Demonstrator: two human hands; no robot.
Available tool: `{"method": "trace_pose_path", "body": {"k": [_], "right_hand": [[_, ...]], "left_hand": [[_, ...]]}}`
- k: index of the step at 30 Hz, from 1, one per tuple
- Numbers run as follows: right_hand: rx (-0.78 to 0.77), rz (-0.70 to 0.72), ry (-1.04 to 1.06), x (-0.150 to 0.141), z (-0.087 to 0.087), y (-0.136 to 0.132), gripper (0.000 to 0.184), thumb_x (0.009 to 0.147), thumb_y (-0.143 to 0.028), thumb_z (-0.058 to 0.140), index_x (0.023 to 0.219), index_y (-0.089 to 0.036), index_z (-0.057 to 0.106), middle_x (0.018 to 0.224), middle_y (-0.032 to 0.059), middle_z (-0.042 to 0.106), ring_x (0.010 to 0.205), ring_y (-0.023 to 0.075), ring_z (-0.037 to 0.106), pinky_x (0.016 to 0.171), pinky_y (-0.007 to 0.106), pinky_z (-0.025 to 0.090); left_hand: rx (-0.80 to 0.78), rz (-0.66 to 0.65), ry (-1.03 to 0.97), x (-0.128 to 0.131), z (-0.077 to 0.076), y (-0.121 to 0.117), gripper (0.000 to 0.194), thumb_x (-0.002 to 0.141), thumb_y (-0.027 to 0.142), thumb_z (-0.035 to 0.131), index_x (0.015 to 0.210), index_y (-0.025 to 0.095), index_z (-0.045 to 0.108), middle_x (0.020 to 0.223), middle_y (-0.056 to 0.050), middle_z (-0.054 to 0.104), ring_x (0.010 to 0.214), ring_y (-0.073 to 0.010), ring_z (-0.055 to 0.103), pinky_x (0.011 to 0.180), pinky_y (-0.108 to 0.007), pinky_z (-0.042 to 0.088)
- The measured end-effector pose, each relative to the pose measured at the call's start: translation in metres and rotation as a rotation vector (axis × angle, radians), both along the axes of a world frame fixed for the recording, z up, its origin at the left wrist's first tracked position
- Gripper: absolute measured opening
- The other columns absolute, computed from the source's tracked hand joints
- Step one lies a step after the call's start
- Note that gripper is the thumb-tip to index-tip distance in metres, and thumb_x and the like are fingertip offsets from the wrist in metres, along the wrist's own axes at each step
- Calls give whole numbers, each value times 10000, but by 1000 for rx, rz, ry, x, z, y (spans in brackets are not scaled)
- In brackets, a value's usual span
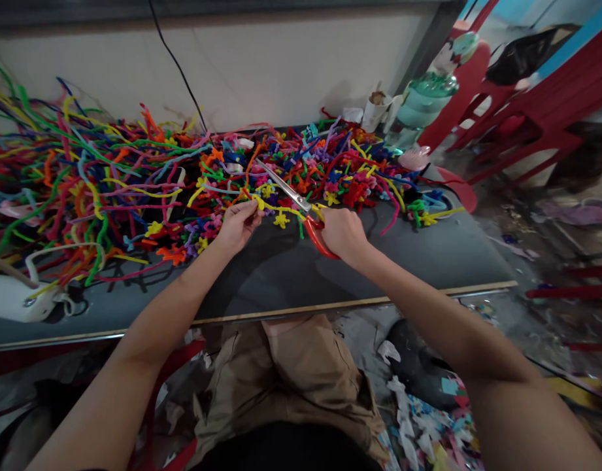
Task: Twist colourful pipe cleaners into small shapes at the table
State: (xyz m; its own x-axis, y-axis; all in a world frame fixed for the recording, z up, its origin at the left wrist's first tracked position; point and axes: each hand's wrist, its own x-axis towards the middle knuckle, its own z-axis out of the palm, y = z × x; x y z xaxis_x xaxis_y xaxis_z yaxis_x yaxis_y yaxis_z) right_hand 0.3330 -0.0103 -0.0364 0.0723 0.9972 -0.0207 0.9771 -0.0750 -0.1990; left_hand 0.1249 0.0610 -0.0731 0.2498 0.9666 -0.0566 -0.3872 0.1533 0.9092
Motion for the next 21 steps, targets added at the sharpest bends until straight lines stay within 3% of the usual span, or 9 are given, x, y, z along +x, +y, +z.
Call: {"method": "trace_pose_path", "body": {"k": [4,12,14,16,19,21], "right_hand": [[-21,-97,-56,13,-2,1,408,840,-534,537,791,-166,704,815,140,715,757,279,662,611,301,375],[-75,-189,-86,62,-17,4,515,805,-670,536,822,-173,672,837,158,694,760,273,639,577,317,342],[-8,-118,-102,83,-21,8,495,801,-680,535,838,-199,647,837,160,670,746,269,629,565,332,346],[81,-153,-86,108,-23,16,432,740,-641,647,824,-217,634,780,128,635,734,274,620,584,350,398],[188,94,-19,141,-19,34,355,663,-514,767,825,-222,648,822,102,609,892,297,612,760,412,484],[192,137,-16,144,-8,42,258,677,-440,764,760,-220,658,797,89,595,960,324,603,860,487,476]], "left_hand": [[68,37,94,-1,-3,2,186,793,267,707,642,159,710,595,-7,652,443,-30,471,419,-170,326],[101,98,203,-1,-9,5,133,766,304,742,722,180,725,544,17,604,490,-60,546,458,-192,370],[99,107,194,-1,-9,6,121,757,283,746,702,180,717,564,16,613,495,-60,547,463,-195,377],[97,114,197,-1,-9,7,112,752,267,748,695,177,712,579,14,618,495,-62,544,463,-199,377],[109,121,209,0,-10,8,100,737,256,761,711,174,711,598,13,622,489,-62,535,453,-199,369],[125,120,216,1,-11,9,102,724,258,771,721,174,713,594,14,619,487,-63,531,447,-197,360]]}}
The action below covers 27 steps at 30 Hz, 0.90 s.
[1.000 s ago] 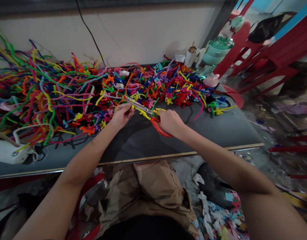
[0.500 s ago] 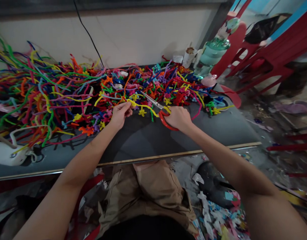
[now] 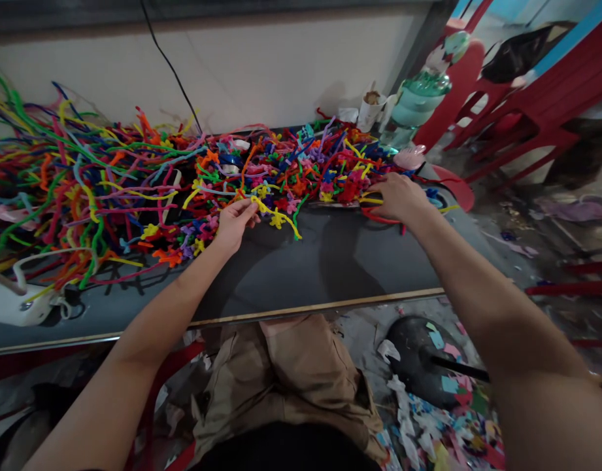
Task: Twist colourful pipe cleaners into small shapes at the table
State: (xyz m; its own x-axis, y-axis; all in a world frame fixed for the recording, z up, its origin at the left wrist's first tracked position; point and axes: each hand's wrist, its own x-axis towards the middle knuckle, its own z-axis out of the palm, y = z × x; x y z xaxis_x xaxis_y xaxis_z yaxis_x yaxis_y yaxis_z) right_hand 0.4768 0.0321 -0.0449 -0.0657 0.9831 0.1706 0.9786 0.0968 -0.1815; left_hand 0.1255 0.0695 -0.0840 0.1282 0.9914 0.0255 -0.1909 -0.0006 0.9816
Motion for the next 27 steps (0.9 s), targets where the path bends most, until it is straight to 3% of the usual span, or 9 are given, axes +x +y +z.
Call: {"method": "trace_pose_path", "body": {"k": [3,5,8,10,12,15,20,27], "right_hand": [[70,-27,115,-42,16,1,124,804,-279,629,878,-205,695,919,108,656,1051,328,610,946,521,450],[72,57,359,-93,18,-2,271,869,-230,526,1102,-181,657,1045,109,687,985,244,648,926,431,486],[-199,232,741,-166,6,-3,270,912,-268,493,1129,-169,619,980,86,712,824,159,663,759,301,530],[-361,280,839,-193,-3,4,243,932,-286,460,1013,-150,644,831,66,709,663,123,622,620,248,499],[-375,269,813,-199,-7,14,292,932,-333,459,858,-140,665,669,34,660,537,101,538,527,231,429],[-248,309,692,-187,-5,27,214,842,-311,591,748,-148,695,642,18,653,574,110,550,580,243,421],[-106,343,596,-174,-4,28,206,840,-294,574,846,-176,742,818,48,728,725,155,638,685,269,456],[134,279,406,-188,-25,7,253,913,-310,487,987,-200,702,961,64,731,849,184,654,758,282,448]], "left_hand": [[35,-10,10,1,0,-1,117,713,276,779,738,178,721,573,15,611,493,-68,527,450,-195,357],[65,-19,22,1,0,-2,134,706,293,783,738,177,726,555,16,603,490,-70,513,456,-195,355],[101,-32,50,-1,0,-3,140,697,294,783,750,172,742,559,18,611,490,-67,490,466,-193,350],[118,-23,69,-3,0,-3,142,697,285,778,780,172,755,581,18,627,492,-66,479,476,-195,351],[135,5,109,-6,0,-2,148,694,278,777,796,171,763,603,16,643,515,-75,498,506,-203,376],[154,42,188,-8,1,0,132,682,263,780,772,167,764,669,-5,685,615,-107,580,602,-224,444],[110,-31,184,-10,0,5,125,670,262,790,726,158,747,733,-27,717,678,-115,616,696,-241,486],[46,-76,133,-11,-2,6,166,679,230,796,811,154,731,703,-23,692,651,-102,609,654,-222,486]]}}
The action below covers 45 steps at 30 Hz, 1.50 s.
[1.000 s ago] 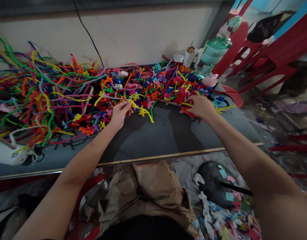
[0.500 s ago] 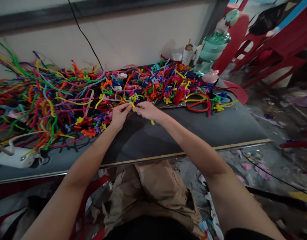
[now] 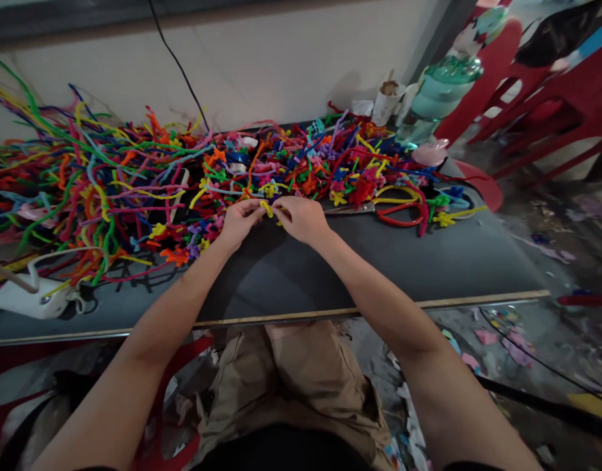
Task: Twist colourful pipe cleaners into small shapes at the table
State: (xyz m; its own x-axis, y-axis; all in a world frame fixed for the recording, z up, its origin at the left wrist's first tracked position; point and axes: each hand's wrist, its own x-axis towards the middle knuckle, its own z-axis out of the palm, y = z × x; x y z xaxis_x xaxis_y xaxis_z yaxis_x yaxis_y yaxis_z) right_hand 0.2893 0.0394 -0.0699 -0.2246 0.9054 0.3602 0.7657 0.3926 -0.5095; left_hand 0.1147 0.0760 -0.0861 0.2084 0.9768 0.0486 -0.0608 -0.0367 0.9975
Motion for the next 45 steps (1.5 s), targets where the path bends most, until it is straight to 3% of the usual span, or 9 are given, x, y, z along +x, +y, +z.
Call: {"method": "trace_pose_path", "body": {"k": [8,11,15,19,22,28,33,38,45], "right_hand": [[-26,-33,240,-9,-14,2,249,921,-334,436,958,-182,630,878,63,697,787,163,632,717,269,463],[-60,-15,333,-9,-16,6,251,910,-346,431,899,-176,614,790,45,670,696,143,603,660,256,455],[-8,-108,309,-10,-16,3,279,908,-370,429,884,-191,641,838,54,686,775,162,639,705,267,481],[99,-117,184,-5,-13,-2,325,930,-386,418,956,-191,676,897,87,707,823,183,667,761,298,503],[157,-29,54,4,-10,-2,326,936,-390,432,974,-201,696,892,102,716,826,202,668,796,348,510],[186,96,-143,13,-9,1,387,967,-431,395,947,-234,727,807,90,707,819,199,653,795,362,495],[212,75,-87,9,-11,0,367,968,-433,415,951,-239,727,813,78,716,805,182,657,800,338,494],[476,60,62,5,-21,5,344,966,-406,448,898,-201,716,747,54,722,661,142,649,663,267,507],[564,-40,15,11,-21,14,310,987,-335,436,964,-197,713,819,59,732,756,159,677,680,269,502]], "left_hand": [[48,10,-60,0,0,0,186,722,302,780,857,178,750,604,-2,646,556,-87,566,512,-191,413],[53,-10,-69,-1,-3,2,178,708,322,788,802,174,758,581,0,637,545,-84,556,519,-196,416],[79,-29,-36,0,-6,3,241,658,372,814,782,173,759,624,-3,656,550,-83,551,558,-213,444],[317,59,98,-1,-1,-5,288,695,418,788,858,185,744,737,-28,680,652,-121,593,643,-250,481],[578,176,284,-6,6,-12,294,717,407,785,922,206,718,901,-68,693,882,-192,634,827,-323,493],[844,123,498,-16,6,-6,147,772,399,737,759,255,716,858,-68,689,917,-225,622,918,-406,466],[878,93,483,-16,6,-2,176,819,424,684,822,257,737,885,-63,717,944,-218,636,964,-404,462],[846,34,471,-9,8,-9,292,893,454,577,863,201,722,891,-62,732,895,-183,662,877,-346,498],[390,-68,295,-6,11,-6,354,856,448,596,656,158,637,630,-17,639,540,-95,524,546,-224,413]]}}
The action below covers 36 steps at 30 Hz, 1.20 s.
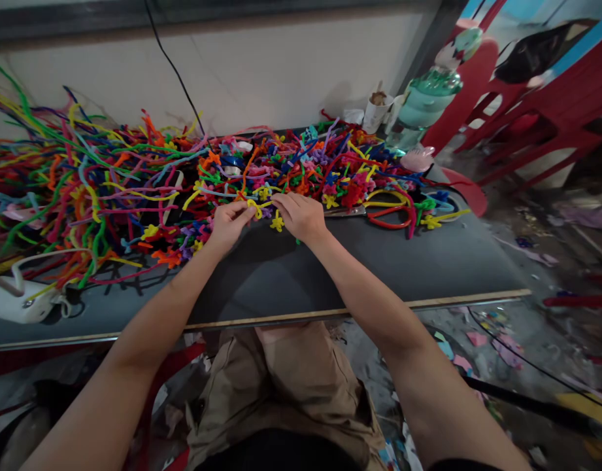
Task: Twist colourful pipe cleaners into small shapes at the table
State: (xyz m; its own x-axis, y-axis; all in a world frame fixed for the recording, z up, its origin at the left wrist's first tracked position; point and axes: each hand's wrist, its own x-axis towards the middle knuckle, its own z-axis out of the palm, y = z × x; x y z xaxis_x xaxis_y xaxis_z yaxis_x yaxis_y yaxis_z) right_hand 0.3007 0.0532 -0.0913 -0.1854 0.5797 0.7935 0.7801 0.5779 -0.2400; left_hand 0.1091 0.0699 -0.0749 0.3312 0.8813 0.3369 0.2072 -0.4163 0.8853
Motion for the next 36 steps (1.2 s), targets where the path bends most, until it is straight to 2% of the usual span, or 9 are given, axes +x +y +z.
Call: {"method": "trace_pose_path", "body": {"k": [5,8,10,14,18,23,28,33,36], "right_hand": [[0,53,59,6,0,2,339,984,-376,436,917,-222,731,768,50,703,749,173,652,699,313,500],[-9,166,198,0,0,0,339,967,-428,461,898,-245,738,804,47,694,785,176,646,742,339,507],[-34,214,271,-6,0,-2,342,952,-455,479,884,-251,745,820,51,689,805,183,641,756,354,506],[-123,176,302,-17,-2,-7,348,948,-433,475,831,-236,737,784,51,682,765,184,628,741,358,489],[-209,106,268,-19,-6,-8,320,954,-351,448,809,-205,693,740,54,673,701,184,608,721,358,462],[-250,192,229,-19,-9,-9,285,950,-248,386,944,-204,667,872,85,682,807,201,621,726,335,486],[-221,212,165,-21,-12,-10,300,940,-196,367,1002,-202,660,881,83,660,800,195,611,706,312,489],[-266,226,110,-19,-9,-12,278,953,-220,365,952,-194,642,845,79,631,755,190,578,672,308,462],[-307,295,132,-19,-4,-15,301,982,-299,352,892,-197,621,777,56,581,704,173,535,651,299,442]], "left_hand": [[-307,-237,-92,4,-3,1,368,774,481,679,625,153,605,578,0,592,528,-81,500,525,-209,389],[-345,-386,-68,10,-5,-6,417,728,552,712,665,149,628,610,-11,616,568,-89,530,565,-216,422],[-311,-416,-73,13,-5,-9,453,723,593,704,675,148,639,639,-25,634,598,-99,550,594,-227,444],[-217,-339,-103,13,-5,-8,467,723,613,694,685,150,654,655,-30,640,619,-109,565,622,-243,466],[-198,-284,-100,12,-5,-5,430,739,576,692,693,149,670,649,-22,641,604,-106,559,610,-242,468],[-167,-220,-132,9,-7,-4,388,753,524,698,664,147,675,646,-18,649,587,-95,548,622,-237,471],[-166,-139,-142,8,-11,-4,386,758,515,691,648,146,675,620,-20,643,557,-95,530,584,-232,446],[-189,-67,-172,8,-10,-5,383,752,517,690,642,151,676,584,-6,619,524,-88,497,541,-226,412],[-182,-19,-185,10,-8,-6,399,757,514,685,595,150,651,566,6,590,515,-81,475,525,-223,391]]}}
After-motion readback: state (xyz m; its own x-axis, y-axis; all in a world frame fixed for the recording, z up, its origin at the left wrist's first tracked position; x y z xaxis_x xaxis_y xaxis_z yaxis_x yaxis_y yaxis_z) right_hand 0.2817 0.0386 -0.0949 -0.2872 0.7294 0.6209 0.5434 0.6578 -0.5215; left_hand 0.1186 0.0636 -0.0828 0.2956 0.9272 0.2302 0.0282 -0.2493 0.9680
